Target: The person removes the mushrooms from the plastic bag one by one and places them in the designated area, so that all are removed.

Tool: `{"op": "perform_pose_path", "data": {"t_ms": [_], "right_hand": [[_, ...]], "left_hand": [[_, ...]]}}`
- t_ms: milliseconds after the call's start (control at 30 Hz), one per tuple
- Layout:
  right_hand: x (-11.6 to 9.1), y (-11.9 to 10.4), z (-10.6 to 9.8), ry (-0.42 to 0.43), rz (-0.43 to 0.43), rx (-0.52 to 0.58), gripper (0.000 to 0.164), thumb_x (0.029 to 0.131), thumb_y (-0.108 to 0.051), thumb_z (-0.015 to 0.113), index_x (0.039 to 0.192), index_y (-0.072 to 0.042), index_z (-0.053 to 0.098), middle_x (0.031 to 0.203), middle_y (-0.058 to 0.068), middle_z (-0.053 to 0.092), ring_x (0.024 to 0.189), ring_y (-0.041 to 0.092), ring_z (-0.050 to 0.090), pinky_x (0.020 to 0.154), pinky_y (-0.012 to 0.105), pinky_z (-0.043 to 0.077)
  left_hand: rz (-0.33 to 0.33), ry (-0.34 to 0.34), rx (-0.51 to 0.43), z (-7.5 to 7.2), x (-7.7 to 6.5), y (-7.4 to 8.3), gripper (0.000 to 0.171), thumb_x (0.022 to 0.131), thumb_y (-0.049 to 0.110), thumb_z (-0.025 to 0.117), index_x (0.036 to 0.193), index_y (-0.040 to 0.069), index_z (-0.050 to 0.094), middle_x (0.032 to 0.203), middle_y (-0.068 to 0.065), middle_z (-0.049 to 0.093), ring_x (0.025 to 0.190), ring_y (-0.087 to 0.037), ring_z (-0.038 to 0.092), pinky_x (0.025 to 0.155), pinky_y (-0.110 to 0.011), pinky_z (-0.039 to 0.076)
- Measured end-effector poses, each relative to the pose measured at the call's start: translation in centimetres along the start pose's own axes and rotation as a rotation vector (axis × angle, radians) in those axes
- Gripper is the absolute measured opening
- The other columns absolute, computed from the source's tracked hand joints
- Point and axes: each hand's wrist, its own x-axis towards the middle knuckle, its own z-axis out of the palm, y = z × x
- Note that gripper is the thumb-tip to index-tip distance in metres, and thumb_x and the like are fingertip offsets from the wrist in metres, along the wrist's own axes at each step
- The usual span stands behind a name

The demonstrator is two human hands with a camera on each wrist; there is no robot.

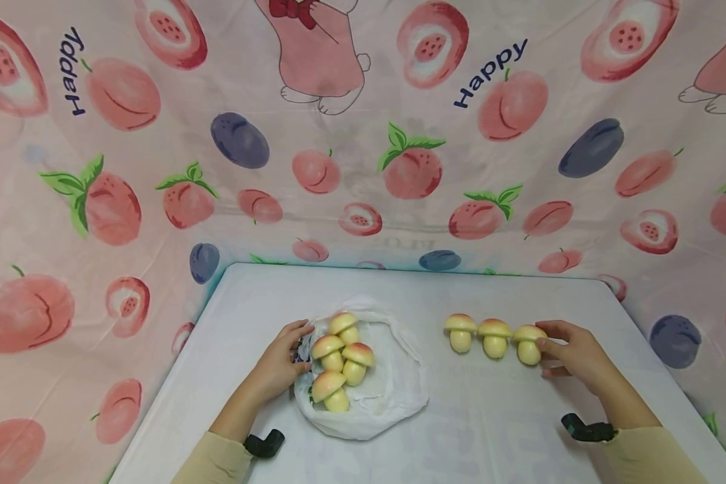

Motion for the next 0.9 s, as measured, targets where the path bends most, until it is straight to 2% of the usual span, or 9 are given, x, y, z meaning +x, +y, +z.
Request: {"op": "perform_pose_path", "data": {"t_ms": [300,600,767,900], "right_hand": [[-0.2,-0.06,0.09,-0.004,0.002,-0.002,0.065,0.113,-0.026,0.057,0.163,0.007,0.032,0.164,0.04,0.034,0.102,0.021,0.076,0.076,0.04,0.069],[-0.22,-0.2,0.01,0.005,0.016,-0.031,0.067,0.113,-0.029,0.055,0.165,0.005,0.03,0.164,0.04,0.033,0.105,0.025,0.076,0.078,0.038,0.069],[-0.1,0.0,-0.17,0.025,0.031,-0.036,0.061,0.116,-0.027,0.046,0.166,0.004,0.028,0.165,0.039,0.033,0.108,0.028,0.077,0.077,0.038,0.069],[-0.23,0.27,-0.4,0.038,0.028,-0.019,0.057,0.118,-0.024,0.039,0.166,0.004,0.028,0.166,0.037,0.034,0.107,0.027,0.078,0.077,0.039,0.069]], "left_hand": [[0.002,0.004,0.008,0.02,0.12,-0.02,0.076,0.092,-0.007,0.077,0.16,0.016,0.052,0.175,0.0,0.035,0.146,-0.037,0.054,0.115,-0.057,0.052],[0.008,-0.002,0.011,-0.13,0.03,0.2,0.075,0.093,-0.008,0.076,0.16,0.015,0.052,0.175,-0.003,0.034,0.15,-0.041,0.05,0.117,-0.059,0.051],[0.016,-0.004,0.012,-0.18,0.09,0.15,0.075,0.092,-0.008,0.076,0.16,0.014,0.052,0.175,-0.004,0.034,0.149,-0.041,0.051,0.117,-0.059,0.051],[0.014,-0.005,0.01,-0.13,0.11,0.1,0.075,0.092,-0.008,0.076,0.16,0.015,0.052,0.175,-0.003,0.034,0.15,-0.041,0.05,0.116,-0.059,0.051]]}}
